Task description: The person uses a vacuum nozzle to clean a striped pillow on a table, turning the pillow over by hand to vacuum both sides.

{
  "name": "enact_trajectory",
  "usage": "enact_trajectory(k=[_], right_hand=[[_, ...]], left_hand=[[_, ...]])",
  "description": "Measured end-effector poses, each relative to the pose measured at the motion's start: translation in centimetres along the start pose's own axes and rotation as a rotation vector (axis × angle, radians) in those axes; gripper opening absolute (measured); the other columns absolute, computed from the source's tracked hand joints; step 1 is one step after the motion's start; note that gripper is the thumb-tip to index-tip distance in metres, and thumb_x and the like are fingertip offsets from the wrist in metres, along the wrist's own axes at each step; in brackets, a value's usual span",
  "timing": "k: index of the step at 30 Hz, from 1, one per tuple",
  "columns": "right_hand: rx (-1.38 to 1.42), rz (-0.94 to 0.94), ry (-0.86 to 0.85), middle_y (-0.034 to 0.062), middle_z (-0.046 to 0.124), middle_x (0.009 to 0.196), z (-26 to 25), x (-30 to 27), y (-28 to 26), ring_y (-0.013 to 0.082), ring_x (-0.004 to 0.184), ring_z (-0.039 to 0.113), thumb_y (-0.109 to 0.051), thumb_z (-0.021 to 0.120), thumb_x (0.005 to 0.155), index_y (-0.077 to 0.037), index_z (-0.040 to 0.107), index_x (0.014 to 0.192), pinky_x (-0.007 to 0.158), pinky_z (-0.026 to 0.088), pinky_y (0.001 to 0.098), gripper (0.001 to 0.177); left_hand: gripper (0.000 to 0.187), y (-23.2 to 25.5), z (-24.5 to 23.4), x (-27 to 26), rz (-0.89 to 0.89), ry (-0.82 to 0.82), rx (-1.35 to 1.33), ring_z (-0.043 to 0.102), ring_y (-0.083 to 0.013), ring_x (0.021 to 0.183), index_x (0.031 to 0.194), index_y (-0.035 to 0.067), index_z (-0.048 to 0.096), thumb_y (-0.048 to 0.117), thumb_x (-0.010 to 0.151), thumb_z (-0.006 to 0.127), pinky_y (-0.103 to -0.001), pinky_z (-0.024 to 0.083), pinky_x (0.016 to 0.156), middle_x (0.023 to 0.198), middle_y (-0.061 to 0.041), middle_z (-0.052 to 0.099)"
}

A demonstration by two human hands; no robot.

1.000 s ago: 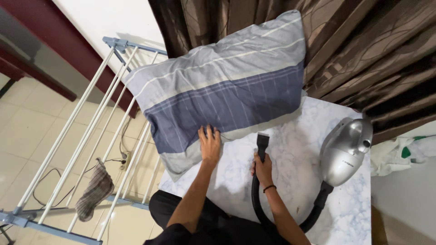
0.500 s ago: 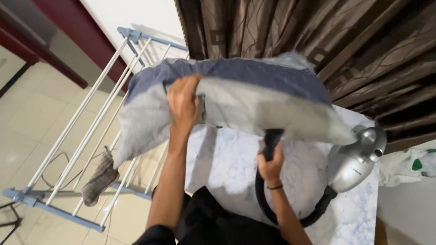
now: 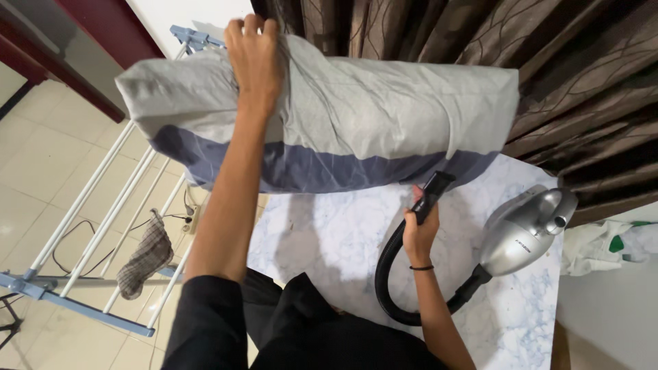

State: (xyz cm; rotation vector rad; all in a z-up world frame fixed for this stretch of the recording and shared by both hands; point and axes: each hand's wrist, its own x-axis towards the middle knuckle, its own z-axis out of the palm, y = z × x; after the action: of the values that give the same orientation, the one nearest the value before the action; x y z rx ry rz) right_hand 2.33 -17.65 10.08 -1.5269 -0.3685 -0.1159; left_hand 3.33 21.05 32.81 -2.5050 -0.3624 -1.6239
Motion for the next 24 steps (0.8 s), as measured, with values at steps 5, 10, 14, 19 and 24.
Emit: enact_trajectory(k=[5,10,14,19,24], right_hand=[[-0.04,0.11,-0.101,0.0056,0.06,0.102,0.0,1.0,2.6,0.0153,0.085,0.056,0.004,0.063,0.089,0.003,0.061,0.12,0.075,0.048,0.0276,0.031],[0.116,0.143,-0.08,0.0033,0.059,0.101,1.2,2.4,4.9,0.0135,0.091,0.06,0.004,0.061,0.086,0.001,0.061,0.115,0.081,0.053,0.0277,0.029],[0.061,0.142,-0.047,0.0041,0.062,0.105,1.3,1.2,5.3,0.0138,0.096,0.062,0.005,0.062,0.086,0.002,0.059,0.116,0.085,0.051,0.0263,0.031],[0.102,-0.017,0.047,0.0084,0.063,0.108,0.1,1.7,3.4,0.0159,0.097,0.061,0.002,0.06,0.086,0.003,0.058,0.117,0.086,0.052,0.0292,0.031],[0.078,-0.006,0.122,0.0107,0.064,0.115,-0.9,1.8,0.6,0.0164,0.094,0.061,-0.002,0.059,0.082,0.0,0.059,0.122,0.081,0.05,0.029,0.04]], left_hand=[[0.023,2.8,-2.7,0.5,-0.027,-0.437,-0.288,0.06,-0.0373,0.103,0.108,0.004,0.069,0.021,0.093,0.075,-0.051,0.048,0.091,0.107,-0.017,0.066],[0.107,8.9,-3.9,-3.2,0.28,-0.34,-0.091,0.064,-0.054,0.097,0.113,-0.003,0.072,0.078,0.044,0.068,-0.071,0.043,0.088,0.097,-0.028,0.071],[0.017,9.8,-3.8,-4.4,0.225,-0.83,-0.23,0.072,-0.0418,0.094,0.108,0.006,0.07,0.016,0.097,0.065,-0.054,0.054,0.094,0.095,-0.022,0.074],[0.022,10.7,-5.5,0.4,-0.033,-0.641,-0.466,0.07,-0.046,0.081,0.11,0.005,0.071,0.01,0.089,0.067,-0.056,0.055,0.076,0.08,-0.026,0.069],[0.032,7.5,-4.6,3.5,-0.014,-0.365,-0.502,0.067,-0.0485,0.084,0.115,0.005,0.073,0.011,0.083,0.073,-0.056,0.055,0.074,0.088,-0.026,0.071]])
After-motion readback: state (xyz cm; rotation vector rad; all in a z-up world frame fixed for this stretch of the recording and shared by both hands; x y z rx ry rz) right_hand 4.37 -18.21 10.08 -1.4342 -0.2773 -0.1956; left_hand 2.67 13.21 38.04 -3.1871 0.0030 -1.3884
